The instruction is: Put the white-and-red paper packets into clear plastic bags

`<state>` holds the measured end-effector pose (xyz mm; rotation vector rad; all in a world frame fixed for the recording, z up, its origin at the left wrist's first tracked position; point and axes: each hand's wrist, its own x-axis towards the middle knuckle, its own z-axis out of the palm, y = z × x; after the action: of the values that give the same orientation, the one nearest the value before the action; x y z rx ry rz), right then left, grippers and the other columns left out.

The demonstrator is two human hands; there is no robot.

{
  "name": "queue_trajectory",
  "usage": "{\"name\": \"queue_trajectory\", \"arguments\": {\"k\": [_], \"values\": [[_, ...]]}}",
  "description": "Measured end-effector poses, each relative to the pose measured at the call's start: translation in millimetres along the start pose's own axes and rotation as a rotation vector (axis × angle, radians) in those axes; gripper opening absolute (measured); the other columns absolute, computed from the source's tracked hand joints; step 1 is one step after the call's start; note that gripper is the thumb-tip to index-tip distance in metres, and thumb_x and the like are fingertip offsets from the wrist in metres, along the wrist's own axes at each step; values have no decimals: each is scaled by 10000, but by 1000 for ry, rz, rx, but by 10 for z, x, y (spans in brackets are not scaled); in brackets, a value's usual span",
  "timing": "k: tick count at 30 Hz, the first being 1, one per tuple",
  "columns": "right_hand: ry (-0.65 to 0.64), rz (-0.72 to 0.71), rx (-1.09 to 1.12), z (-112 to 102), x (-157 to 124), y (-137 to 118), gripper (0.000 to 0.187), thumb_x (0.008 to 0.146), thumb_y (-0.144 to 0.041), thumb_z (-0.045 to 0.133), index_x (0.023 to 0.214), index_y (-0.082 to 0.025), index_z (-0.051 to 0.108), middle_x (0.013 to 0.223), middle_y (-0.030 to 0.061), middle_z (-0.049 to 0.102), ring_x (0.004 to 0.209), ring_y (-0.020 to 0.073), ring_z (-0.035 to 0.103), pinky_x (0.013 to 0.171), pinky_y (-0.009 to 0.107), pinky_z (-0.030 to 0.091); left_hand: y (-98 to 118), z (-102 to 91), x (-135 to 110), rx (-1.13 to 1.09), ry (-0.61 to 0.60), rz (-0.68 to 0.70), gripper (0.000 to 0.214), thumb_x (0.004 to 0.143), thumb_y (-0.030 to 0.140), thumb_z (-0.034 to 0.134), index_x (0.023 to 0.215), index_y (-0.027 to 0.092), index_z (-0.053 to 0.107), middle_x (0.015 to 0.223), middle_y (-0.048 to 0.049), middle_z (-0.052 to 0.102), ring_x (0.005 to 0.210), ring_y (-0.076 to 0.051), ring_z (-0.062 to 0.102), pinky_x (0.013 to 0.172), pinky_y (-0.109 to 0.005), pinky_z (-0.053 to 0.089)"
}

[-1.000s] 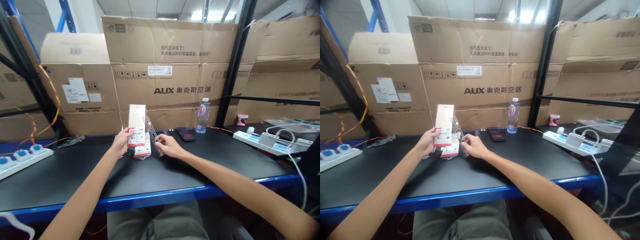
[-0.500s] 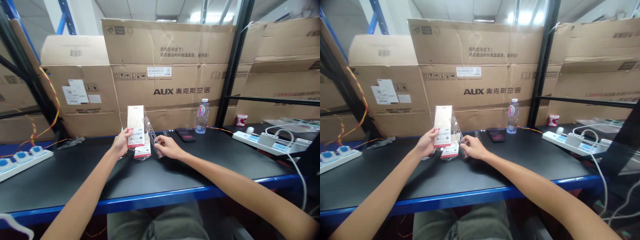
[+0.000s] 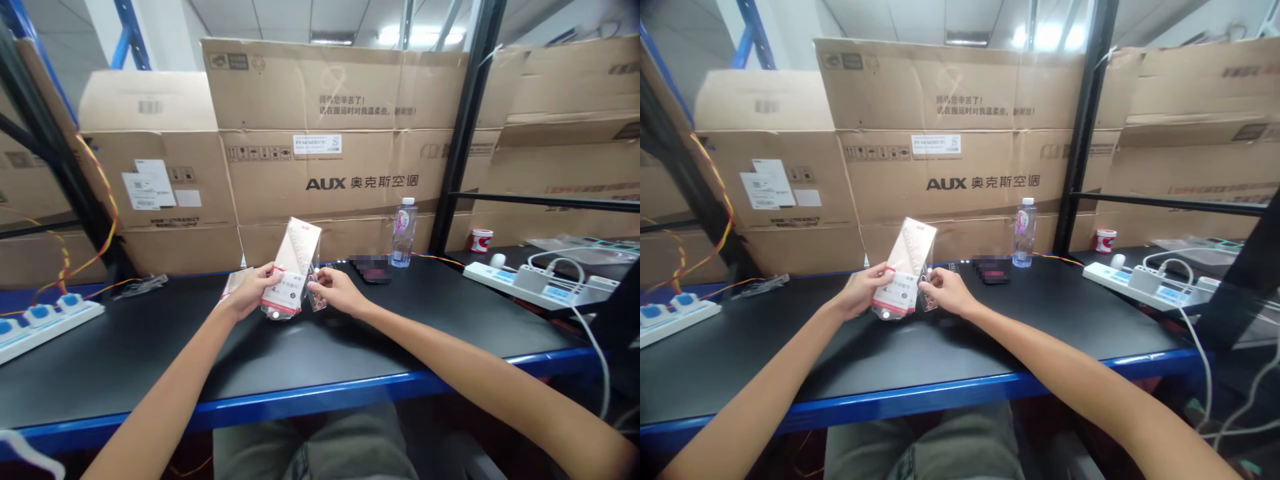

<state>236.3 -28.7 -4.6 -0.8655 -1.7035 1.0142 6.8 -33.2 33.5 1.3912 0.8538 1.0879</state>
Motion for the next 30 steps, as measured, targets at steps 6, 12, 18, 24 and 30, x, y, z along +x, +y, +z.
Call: {"name": "queue_trajectory", "arguments": {"k": [6,12,18,24,30], "values": [[52,62,105,-19,19,-14,396,726,-460,775,858,-169,540,766,21,624,622,143,648,530,300,614,7,89,-38,21,-59,-2,409,742,298,787,1108,172,656,972,-104,738,812,-237,714,682,-300,564],[119,-57,147,-1,12,-16,415,731,-486,749,798,-203,454,750,-23,603,631,142,658,574,292,594,-16,134,-36,-4,-51,-15,347,780,299,759,1080,168,644,1021,-95,737,830,-230,715,720,-310,576],[50,-129,125,-1,0,-67,216,740,-266,697,901,-168,592,907,30,667,703,139,675,693,297,595,12,172,-53,-73,17,-30,397,754,258,781,1105,153,629,1040,-134,733,862,-266,727,735,-368,598],[48,-78,212,-4,0,-70,443,710,-260,736,1074,-212,489,879,-4,666,648,144,690,685,350,623,4,132,-37,-88,0,2,470,746,238,788,1173,165,605,1102,-146,715,914,-287,723,774,-420,606],[65,-120,115,-35,9,-56,326,731,-397,746,891,-184,558,766,7,672,650,170,693,641,330,613,-41,118,-12,-113,29,62,479,736,216,794,1174,152,611,1104,-147,717,898,-276,724,763,-390,607]]}}
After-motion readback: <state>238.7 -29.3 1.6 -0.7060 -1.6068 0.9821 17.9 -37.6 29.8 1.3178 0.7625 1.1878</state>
